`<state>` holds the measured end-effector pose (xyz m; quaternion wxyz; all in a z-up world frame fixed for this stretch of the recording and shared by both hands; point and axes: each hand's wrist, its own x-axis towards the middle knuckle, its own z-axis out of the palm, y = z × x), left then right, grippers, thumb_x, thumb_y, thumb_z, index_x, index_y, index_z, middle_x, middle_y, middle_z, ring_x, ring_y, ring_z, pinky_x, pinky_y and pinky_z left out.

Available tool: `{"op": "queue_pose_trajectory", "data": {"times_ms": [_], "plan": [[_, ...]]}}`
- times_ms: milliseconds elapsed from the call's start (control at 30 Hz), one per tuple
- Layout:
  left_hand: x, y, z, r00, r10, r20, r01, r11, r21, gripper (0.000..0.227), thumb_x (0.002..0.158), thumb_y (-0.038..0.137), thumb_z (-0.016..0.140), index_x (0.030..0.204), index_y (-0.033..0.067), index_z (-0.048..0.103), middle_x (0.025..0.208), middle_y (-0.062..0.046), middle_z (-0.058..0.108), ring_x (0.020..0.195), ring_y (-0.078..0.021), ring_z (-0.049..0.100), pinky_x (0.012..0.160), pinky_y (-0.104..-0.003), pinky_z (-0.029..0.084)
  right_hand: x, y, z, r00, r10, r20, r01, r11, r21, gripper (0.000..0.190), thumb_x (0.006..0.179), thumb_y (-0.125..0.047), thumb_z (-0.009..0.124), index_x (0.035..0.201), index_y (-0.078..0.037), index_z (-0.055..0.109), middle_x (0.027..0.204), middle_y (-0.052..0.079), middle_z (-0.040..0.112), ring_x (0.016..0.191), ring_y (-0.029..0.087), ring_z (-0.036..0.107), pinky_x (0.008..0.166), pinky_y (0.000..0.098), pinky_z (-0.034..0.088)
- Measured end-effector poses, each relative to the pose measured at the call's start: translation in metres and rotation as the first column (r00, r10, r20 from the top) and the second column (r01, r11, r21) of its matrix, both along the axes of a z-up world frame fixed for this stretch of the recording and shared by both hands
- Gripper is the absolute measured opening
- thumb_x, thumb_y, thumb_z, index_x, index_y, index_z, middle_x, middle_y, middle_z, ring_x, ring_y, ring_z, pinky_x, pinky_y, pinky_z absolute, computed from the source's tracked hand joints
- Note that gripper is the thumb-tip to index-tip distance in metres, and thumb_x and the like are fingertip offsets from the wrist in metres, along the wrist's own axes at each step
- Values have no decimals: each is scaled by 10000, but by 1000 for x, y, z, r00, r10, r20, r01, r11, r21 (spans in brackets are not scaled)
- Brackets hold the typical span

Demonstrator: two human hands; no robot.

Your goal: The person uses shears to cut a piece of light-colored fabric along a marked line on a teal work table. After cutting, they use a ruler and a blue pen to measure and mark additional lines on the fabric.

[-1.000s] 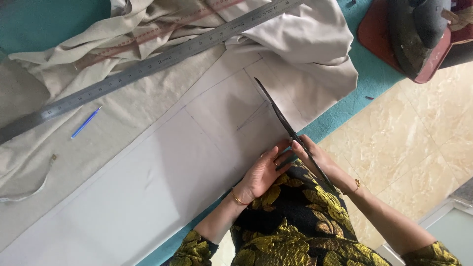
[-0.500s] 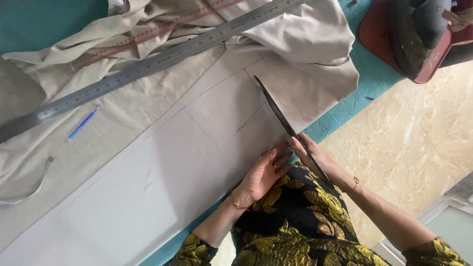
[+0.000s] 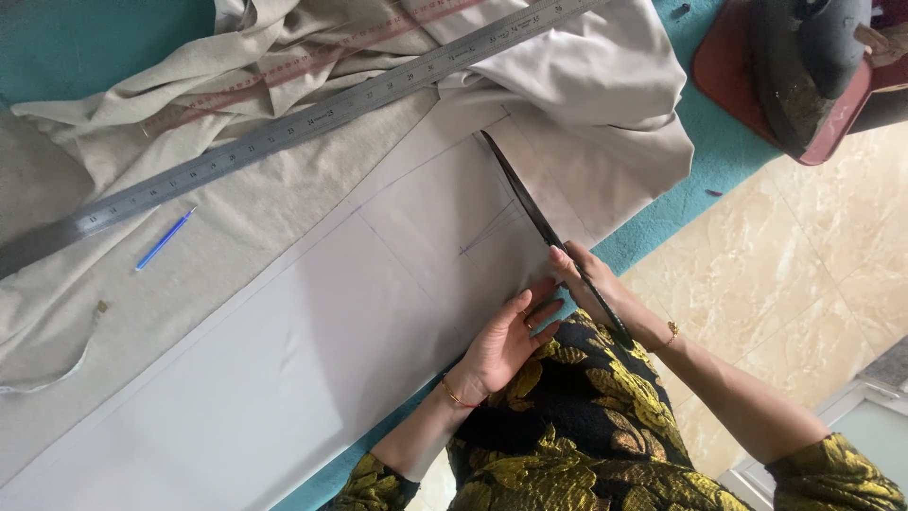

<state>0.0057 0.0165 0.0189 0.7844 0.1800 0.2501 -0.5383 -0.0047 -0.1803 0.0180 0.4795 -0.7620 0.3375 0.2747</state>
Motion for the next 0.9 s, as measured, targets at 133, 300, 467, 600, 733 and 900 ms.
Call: {"op": "queue_pose_trajectory", "data": {"times_ms": [133, 300, 467, 600, 733, 900], "plan": [[1, 1, 2, 999, 33, -9, -33, 999, -20, 406, 999, 313, 669, 1364, 139, 631, 1457, -6, 592, 1327, -219, 564, 1159, -432, 451, 12, 11, 28, 999, 15, -43, -14, 1000, 14, 596, 982, -729, 445, 1030, -160, 615, 677, 155, 614, 738, 317, 662, 756, 478, 516], [-1, 0, -1, 1000, 24, 9, -24, 1000, -14, 406, 1007, 308, 659, 1375, 142, 621, 1468, 1, 593, 1334, -201, 561, 1135, -404, 476, 14, -3, -1, 997, 65, -38, -66, 998, -6, 662, 967, -766, 432, 1070, -135, 604, 779, 239, 647, 821, 403, 667, 806, 524, 503], [1, 1, 5, 1000, 31, 2, -31, 999, 12, 361, 998, 320, 661, 1323, 164, 657, 1408, 27, 642, 1277, -173, 603, 1092, -381, 510, 19, -8, -30, 998, 57, 5, -57, 998, -2, 665, 987, -764, 417, 1094, -132, 596, 835, 283, 634, 865, 434, 662, 849, 535, 494], [2, 1, 4, 1000, 16, 12, -16, 1000, 9, 369, 998, 328, 662, 1332, 172, 654, 1418, 42, 635, 1291, -171, 591, 1098, -385, 500, 14, -15, -49, 997, 29, 67, -30, 999, 13, 611, 1011, -726, 450, 936, -135, 585, 670, 189, 592, 701, 327, 653, 732, 431, 524], [0, 0, -2, 999, 40, -25, -40, 999, 6, 346, 998, 294, 674, 1315, 156, 657, 1406, 15, 646, 1285, -194, 599, 1098, -403, 511, 16, -14, -45, 997, 44, 56, -44, 999, -6, 599, 1007, -717, 471, 955, -131, 585, 701, 194, 595, 732, 340, 649, 747, 451, 517], [-5, 0, -15, 1000, 11, 11, -10, 1000, -17, 434, 1003, 330, 672, 1395, 154, 618, 1470, 14, 596, 1337, -196, 554, 1103, -388, 497, 21, -8, -32, 997, 67, 43, -66, 998, -13, 637, 1008, -727, 448, 1003, -104, 584, 780, 266, 618, 835, 428, 656, 804, 523, 496]]}}
